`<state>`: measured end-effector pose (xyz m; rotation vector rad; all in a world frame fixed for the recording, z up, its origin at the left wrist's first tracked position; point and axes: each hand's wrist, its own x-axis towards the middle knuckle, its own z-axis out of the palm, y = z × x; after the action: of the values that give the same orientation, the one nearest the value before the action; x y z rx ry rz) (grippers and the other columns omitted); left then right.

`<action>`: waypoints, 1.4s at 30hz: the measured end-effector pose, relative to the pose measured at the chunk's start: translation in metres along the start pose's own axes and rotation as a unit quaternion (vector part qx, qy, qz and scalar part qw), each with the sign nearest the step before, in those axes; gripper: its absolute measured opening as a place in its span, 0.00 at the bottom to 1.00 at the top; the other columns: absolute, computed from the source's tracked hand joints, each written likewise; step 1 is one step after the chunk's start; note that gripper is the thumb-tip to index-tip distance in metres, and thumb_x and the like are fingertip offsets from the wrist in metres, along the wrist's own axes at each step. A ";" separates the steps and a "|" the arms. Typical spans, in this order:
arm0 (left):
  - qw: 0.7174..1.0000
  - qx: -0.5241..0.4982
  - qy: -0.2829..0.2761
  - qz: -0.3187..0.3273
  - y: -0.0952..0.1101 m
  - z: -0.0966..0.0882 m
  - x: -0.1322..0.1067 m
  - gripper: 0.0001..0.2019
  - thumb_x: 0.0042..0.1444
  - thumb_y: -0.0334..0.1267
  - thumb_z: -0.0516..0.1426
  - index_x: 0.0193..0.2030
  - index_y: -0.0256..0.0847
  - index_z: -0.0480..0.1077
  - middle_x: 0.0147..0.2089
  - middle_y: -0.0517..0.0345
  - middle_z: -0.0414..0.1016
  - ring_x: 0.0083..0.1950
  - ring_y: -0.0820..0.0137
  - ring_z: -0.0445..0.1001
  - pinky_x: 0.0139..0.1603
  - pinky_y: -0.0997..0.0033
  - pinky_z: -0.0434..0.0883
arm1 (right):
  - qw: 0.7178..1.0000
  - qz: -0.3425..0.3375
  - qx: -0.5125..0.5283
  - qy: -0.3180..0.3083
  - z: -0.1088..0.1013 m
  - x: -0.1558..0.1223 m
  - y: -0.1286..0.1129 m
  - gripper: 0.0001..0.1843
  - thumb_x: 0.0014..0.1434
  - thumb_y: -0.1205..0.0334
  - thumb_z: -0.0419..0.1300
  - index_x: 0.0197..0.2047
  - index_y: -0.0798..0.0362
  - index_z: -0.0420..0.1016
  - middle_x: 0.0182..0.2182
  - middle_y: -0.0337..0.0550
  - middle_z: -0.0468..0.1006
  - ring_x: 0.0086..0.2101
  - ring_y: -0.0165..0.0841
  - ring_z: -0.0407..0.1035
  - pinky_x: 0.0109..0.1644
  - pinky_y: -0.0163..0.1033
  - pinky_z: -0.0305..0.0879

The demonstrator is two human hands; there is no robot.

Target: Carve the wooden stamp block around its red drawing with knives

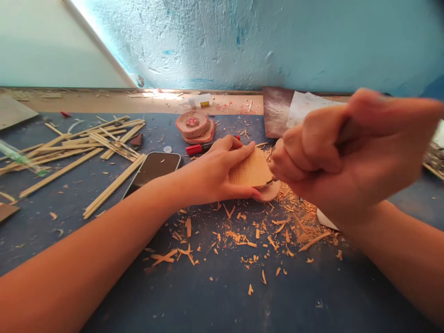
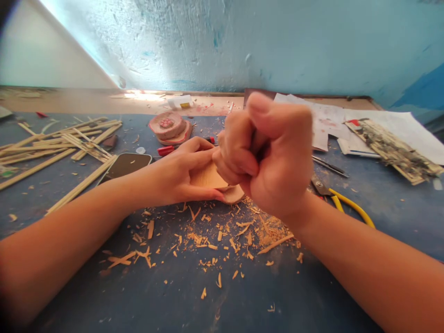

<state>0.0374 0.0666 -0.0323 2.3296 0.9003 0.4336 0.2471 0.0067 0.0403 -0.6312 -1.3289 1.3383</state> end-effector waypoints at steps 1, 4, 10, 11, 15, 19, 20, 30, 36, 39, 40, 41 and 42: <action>1.000 0.001 -0.002 -0.002 0.000 0.000 0.000 0.46 0.58 0.75 0.73 0.75 0.48 0.82 0.74 0.40 0.70 0.73 0.42 0.72 0.86 0.36 0.66 | 1.000 -0.006 0.002 0.001 -0.001 0.001 -0.001 0.43 0.77 0.57 0.64 0.15 0.49 0.44 0.15 0.31 0.40 0.16 0.24 0.41 0.19 0.35 0.46; 1.000 0.004 -0.001 -0.002 0.000 0.000 0.000 0.47 0.58 0.74 0.73 0.76 0.48 0.81 0.75 0.40 0.69 0.74 0.42 0.71 0.87 0.37 0.65 | 0.999 -0.025 0.009 -0.036 -0.004 0.005 -0.004 0.46 0.74 0.48 0.67 0.16 0.50 0.42 0.14 0.31 0.37 0.14 0.23 0.38 0.17 0.35 0.42; 1.000 0.016 -0.002 -0.001 0.001 -0.001 -0.001 0.47 0.59 0.74 0.73 0.78 0.49 0.80 0.75 0.40 0.70 0.73 0.42 0.71 0.86 0.37 0.67 | 0.997 -0.071 0.017 -0.009 -0.001 0.008 0.000 0.49 0.74 0.47 0.69 0.17 0.49 0.36 0.14 0.30 0.34 0.13 0.20 0.35 0.15 0.34 0.37; 1.000 0.017 -0.003 -0.001 0.001 -0.001 -0.001 0.47 0.59 0.74 0.73 0.77 0.49 0.80 0.75 0.40 0.70 0.74 0.42 0.71 0.86 0.37 0.67 | 0.996 -0.083 0.032 -0.011 0.000 0.008 0.002 0.49 0.75 0.44 0.67 0.17 0.49 0.36 0.14 0.29 0.33 0.13 0.20 0.33 0.15 0.34 0.36; 1.000 0.006 0.004 0.002 0.001 0.000 -0.001 0.52 0.59 0.73 0.73 0.82 0.46 0.75 0.75 0.38 0.69 0.73 0.42 0.71 0.86 0.37 0.67 | 0.998 -0.038 0.018 -0.046 -0.002 0.007 0.002 0.49 0.75 0.44 0.68 0.18 0.49 0.37 0.14 0.30 0.34 0.15 0.21 0.33 0.16 0.33 0.38; 1.000 0.008 0.001 0.002 0.002 0.000 0.000 0.46 0.59 0.72 0.74 0.77 0.46 0.81 0.75 0.38 0.69 0.73 0.41 0.72 0.85 0.37 0.66 | 1.000 -0.016 -0.005 -0.010 0.003 0.008 -0.009 0.49 0.75 0.47 0.68 0.15 0.50 0.38 0.13 0.31 0.37 0.14 0.22 0.39 0.17 0.34 0.43; 1.000 0.008 0.001 0.003 0.002 0.000 0.000 0.46 0.59 0.72 0.74 0.77 0.46 0.81 0.75 0.38 0.69 0.73 0.41 0.72 0.85 0.36 0.66 | 1.000 -0.002 -0.021 0.011 0.005 0.008 -0.012 0.50 0.75 0.48 0.69 0.14 0.51 0.38 0.13 0.32 0.37 0.14 0.23 0.39 0.17 0.34 0.43; 1.000 0.005 0.002 0.000 0.002 -0.001 0.001 0.45 0.58 0.73 0.73 0.74 0.47 0.83 0.74 0.40 0.70 0.73 0.42 0.71 0.86 0.39 0.65 | 0.998 0.019 -0.043 0.043 0.017 0.007 -0.010 0.54 0.75 0.44 0.72 0.10 0.50 0.41 0.10 0.32 0.39 0.12 0.23 0.39 0.15 0.36 0.41; 1.000 0.019 0.013 0.005 0.000 0.002 0.002 0.53 0.58 0.75 0.72 0.82 0.45 0.76 0.74 0.38 0.70 0.71 0.43 0.73 0.84 0.37 0.68 | 0.997 -0.049 0.007 0.061 -0.002 0.011 0.002 0.45 0.72 0.39 0.74 0.15 0.48 0.54 0.14 0.29 0.41 0.14 0.24 0.39 0.15 0.38 0.41; 0.999 0.029 0.016 0.003 0.001 0.003 0.001 0.54 0.59 0.76 0.72 0.83 0.46 0.75 0.74 0.37 0.70 0.71 0.42 0.73 0.85 0.38 0.67 | 0.997 -0.026 0.018 0.064 -0.020 0.012 0.007 0.34 0.71 0.39 0.75 0.23 0.45 0.65 0.16 0.31 0.49 0.17 0.29 0.49 0.17 0.41 0.50; 0.999 0.030 0.018 0.004 0.001 0.003 0.000 0.54 0.59 0.76 0.71 0.84 0.46 0.74 0.74 0.37 0.70 0.71 0.42 0.73 0.85 0.38 0.67 | 0.997 -0.015 0.018 0.068 -0.025 0.012 0.007 0.32 0.71 0.37 0.74 0.26 0.45 0.67 0.17 0.31 0.51 0.18 0.32 0.52 0.18 0.42 0.52; 0.999 0.031 0.020 0.004 0.000 0.004 0.000 0.55 0.59 0.76 0.71 0.85 0.45 0.73 0.74 0.37 0.69 0.72 0.42 0.73 0.85 0.38 0.67 | 0.997 -0.006 0.017 0.074 -0.029 0.011 0.007 0.31 0.71 0.36 0.74 0.28 0.44 0.67 0.18 0.32 0.51 0.19 0.33 0.54 0.19 0.43 0.53; 0.999 0.032 0.022 0.004 0.000 0.004 0.000 0.56 0.59 0.77 0.71 0.86 0.45 0.72 0.74 0.37 0.69 0.72 0.42 0.72 0.85 0.38 0.67 | 0.997 -0.001 0.019 0.079 -0.032 0.011 0.007 0.31 0.71 0.35 0.74 0.29 0.43 0.66 0.18 0.32 0.51 0.19 0.34 0.55 0.19 0.43 0.53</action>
<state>0.0394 0.0647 -0.0357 2.3908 0.9368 0.4671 0.2715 0.0292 0.0301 -0.6943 -1.1742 1.2821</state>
